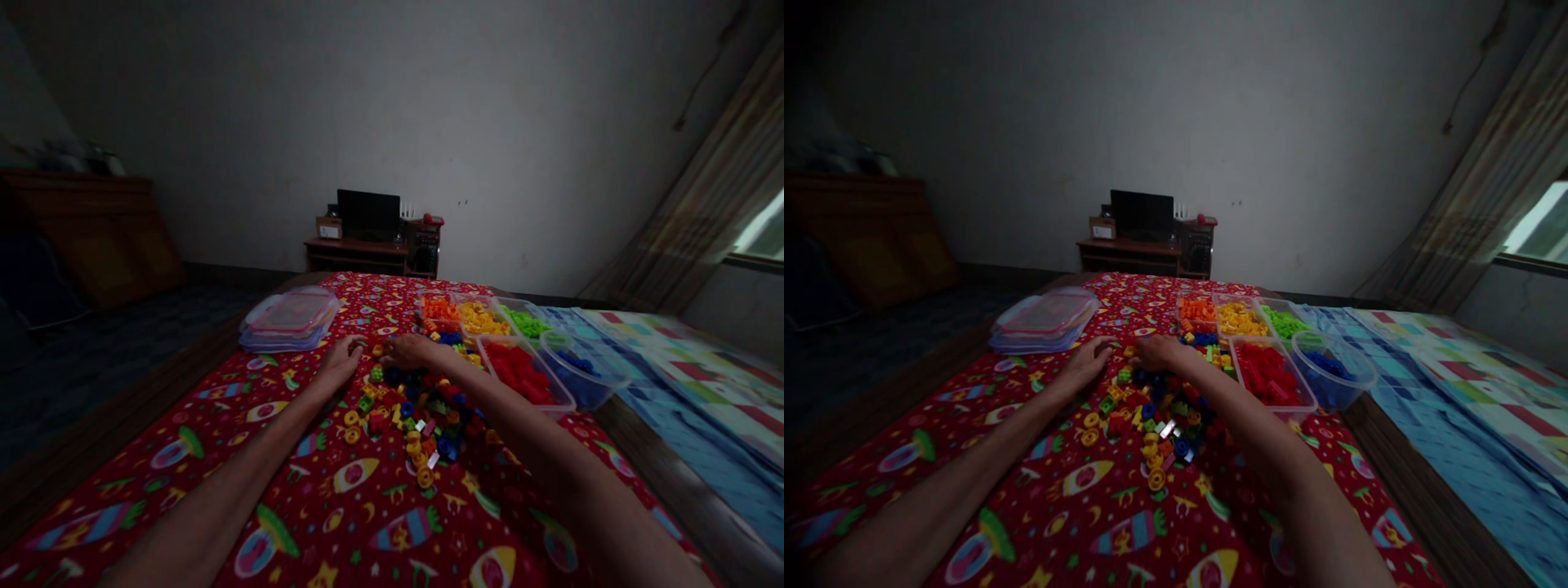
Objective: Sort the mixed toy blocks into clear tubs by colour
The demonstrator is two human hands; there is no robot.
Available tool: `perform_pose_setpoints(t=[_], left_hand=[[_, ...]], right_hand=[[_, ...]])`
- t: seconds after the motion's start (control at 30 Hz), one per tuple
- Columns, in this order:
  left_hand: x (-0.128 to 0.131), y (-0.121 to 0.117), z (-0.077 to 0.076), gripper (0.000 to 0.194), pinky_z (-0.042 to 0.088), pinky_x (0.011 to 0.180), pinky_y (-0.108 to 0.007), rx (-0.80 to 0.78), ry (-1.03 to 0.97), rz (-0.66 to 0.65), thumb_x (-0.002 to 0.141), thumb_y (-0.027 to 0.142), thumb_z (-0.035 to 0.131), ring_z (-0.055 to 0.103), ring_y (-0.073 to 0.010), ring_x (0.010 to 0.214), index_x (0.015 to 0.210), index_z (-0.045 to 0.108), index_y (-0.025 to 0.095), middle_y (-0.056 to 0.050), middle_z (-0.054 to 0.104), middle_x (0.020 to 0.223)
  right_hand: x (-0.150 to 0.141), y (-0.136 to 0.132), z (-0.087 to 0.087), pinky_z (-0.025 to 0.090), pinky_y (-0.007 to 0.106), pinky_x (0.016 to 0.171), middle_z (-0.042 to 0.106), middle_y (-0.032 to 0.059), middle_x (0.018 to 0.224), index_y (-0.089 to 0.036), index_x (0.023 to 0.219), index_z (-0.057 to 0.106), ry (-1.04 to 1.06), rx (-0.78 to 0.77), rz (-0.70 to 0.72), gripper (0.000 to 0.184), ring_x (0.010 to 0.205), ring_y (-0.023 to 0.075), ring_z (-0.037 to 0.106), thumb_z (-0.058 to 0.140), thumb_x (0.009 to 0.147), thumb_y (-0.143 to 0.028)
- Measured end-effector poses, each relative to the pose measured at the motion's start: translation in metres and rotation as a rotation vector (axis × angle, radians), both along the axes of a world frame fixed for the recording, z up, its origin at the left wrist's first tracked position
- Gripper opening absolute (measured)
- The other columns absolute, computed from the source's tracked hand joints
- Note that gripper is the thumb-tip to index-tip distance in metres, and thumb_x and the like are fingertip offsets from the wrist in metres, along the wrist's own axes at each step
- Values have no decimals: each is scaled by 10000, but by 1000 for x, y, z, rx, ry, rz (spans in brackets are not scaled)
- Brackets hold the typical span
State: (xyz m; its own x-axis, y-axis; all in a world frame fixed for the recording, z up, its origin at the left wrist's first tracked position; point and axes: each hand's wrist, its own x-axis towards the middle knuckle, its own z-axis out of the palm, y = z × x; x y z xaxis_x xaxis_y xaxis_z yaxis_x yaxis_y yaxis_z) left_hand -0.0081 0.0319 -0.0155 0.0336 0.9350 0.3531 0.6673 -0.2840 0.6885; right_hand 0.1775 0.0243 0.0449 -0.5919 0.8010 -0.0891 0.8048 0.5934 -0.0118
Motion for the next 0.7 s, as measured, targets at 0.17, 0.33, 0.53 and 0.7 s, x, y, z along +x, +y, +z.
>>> perform_pose_setpoints(t=[0.17,0.33,0.53,0.7], left_hand=[[4,-2,0,362,475,900,-363,0,17,-45,786,262,422,623,-234,999,1050,628,125,-116,673,1081],[8,-4,-2,348,469,920,-386,59,78,10,810,259,394,615,-239,1013,1021,640,132,-128,672,1068],[17,-6,-10,448,406,1014,-418,104,138,-102,834,340,359,554,-255,1140,1131,608,116,-143,632,1185],[27,-9,-14,569,375,1052,-391,55,89,-240,845,457,324,520,-241,1207,1239,553,116,-129,577,1293]], right_hand=[[24,-35,12,446,256,697,689,102,970,-180,1246,541,158,24,203,423,855,191,646,432,935,-446],[54,-21,11,423,272,777,670,144,1003,-119,1167,587,256,263,-104,354,915,196,619,390,968,-334],[58,-27,-13,370,357,932,651,155,1033,-142,1105,625,63,154,-122,479,1015,238,573,343,949,-496],[40,-68,-8,384,309,865,671,137,954,-119,1006,664,175,156,78,456,930,200,587,321,976,-418]])
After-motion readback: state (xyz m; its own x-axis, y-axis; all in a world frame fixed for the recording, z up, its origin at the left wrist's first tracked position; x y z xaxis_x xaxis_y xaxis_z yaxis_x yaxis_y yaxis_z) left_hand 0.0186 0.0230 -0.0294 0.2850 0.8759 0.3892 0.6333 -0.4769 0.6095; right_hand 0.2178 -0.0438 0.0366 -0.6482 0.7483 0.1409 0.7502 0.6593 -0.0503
